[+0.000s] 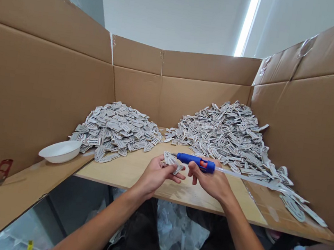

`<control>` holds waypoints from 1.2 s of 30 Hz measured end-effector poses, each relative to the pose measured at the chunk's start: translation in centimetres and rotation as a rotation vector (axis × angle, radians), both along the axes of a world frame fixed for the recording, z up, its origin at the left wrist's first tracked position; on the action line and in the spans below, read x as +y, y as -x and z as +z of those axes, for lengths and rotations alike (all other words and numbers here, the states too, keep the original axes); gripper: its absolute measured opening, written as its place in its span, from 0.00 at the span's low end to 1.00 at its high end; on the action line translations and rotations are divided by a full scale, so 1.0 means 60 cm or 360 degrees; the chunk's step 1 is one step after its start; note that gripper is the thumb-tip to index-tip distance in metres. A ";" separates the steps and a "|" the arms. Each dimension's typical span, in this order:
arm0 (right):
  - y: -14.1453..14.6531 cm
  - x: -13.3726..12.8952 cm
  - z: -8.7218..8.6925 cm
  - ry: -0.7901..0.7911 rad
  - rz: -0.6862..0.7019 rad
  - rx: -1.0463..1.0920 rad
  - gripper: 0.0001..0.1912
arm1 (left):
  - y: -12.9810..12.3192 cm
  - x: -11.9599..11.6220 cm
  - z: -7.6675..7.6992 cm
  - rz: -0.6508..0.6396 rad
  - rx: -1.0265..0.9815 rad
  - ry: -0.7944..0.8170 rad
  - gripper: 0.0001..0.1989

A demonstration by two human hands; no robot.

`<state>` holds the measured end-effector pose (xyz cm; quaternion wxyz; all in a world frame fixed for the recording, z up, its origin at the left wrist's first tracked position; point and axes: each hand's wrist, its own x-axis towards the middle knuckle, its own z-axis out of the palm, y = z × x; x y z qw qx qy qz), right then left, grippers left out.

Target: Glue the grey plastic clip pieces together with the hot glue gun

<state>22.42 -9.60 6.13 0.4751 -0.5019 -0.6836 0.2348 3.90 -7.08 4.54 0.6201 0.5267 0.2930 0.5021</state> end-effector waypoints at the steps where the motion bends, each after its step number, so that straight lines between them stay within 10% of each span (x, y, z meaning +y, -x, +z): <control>1: 0.000 0.001 -0.001 0.0007 -0.0006 -0.0018 0.30 | 0.000 0.000 -0.001 -0.0010 0.0004 0.0000 0.17; 36: -0.002 -0.008 0.014 -0.0012 -0.0045 -0.0169 0.34 | 0.004 -0.013 0.000 0.0144 0.0064 -0.0194 0.21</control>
